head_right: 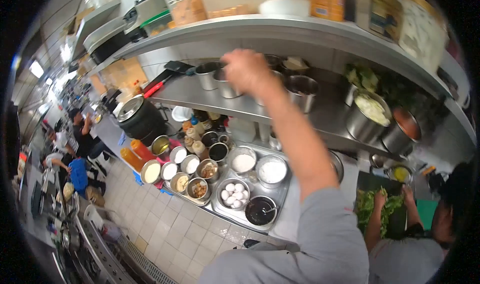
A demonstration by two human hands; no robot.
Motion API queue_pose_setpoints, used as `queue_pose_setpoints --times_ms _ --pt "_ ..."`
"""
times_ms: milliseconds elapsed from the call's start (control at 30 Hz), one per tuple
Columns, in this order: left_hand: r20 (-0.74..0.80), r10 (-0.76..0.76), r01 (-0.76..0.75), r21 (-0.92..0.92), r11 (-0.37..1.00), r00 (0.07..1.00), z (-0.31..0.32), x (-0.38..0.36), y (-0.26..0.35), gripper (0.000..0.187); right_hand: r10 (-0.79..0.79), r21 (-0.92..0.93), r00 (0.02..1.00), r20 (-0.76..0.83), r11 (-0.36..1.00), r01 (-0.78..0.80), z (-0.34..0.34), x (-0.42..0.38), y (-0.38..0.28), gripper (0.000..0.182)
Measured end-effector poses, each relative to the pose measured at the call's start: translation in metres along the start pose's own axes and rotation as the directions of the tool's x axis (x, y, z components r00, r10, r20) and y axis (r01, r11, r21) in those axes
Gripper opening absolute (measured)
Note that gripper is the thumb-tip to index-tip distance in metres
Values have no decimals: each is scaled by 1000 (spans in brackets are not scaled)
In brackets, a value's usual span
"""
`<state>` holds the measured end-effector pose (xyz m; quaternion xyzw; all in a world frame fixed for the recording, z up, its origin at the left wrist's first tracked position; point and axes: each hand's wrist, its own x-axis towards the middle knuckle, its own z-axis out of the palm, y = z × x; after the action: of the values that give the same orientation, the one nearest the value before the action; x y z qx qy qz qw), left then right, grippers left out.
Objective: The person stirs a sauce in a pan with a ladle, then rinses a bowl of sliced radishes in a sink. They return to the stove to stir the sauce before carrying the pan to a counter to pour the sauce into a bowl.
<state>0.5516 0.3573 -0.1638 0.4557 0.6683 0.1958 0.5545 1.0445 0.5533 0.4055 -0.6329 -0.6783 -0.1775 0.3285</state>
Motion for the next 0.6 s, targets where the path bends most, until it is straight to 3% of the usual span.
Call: queue_pose_setpoints --times_ms 67,133,167,233,267,333,400,467,533,600 --pt "14 20 -20 18 1000 1000 1 -1 1 30 -5 224 997 -75 974 22 19 -59 -31 31" --pt "29 38 -39 33 999 999 1 0 3 30 263 434 936 232 833 -342 -7 -112 -61 33" --pt "40 46 -47 43 998 998 1 0 3 30 274 431 936 220 834 -345 -8 -121 -52 33" --pt "56 56 -59 57 997 997 -1 -3 -1 30 589 389 804 -79 761 -520 -3 -149 -13 42" --pt "65 57 -61 64 996 996 -1 -5 -4 30 498 114 782 -375 862 -494 -10 -156 12 56" --pt "84 56 -62 77 995 995 -3 -8 -17 30 637 -29 720 -275 743 -669 -32 -160 50 78" --pt "126 40 -55 124 991 991 -11 -9 -39 30 491 -68 762 -423 821 -567 -41 -171 54 80" --pt "196 5 -48 213 976 981 -20 -9 -65 31 275 59 793 -543 955 -291 -52 -191 35 69" --pt "271 -42 -51 328 943 962 -34 -13 -98 31 318 271 752 -577 943 -190 -48 -229 -1 40" --pt "334 -76 -79 429 900 939 -49 -16 -134 31 519 532 814 -261 781 -327 -45 -289 -50 22"
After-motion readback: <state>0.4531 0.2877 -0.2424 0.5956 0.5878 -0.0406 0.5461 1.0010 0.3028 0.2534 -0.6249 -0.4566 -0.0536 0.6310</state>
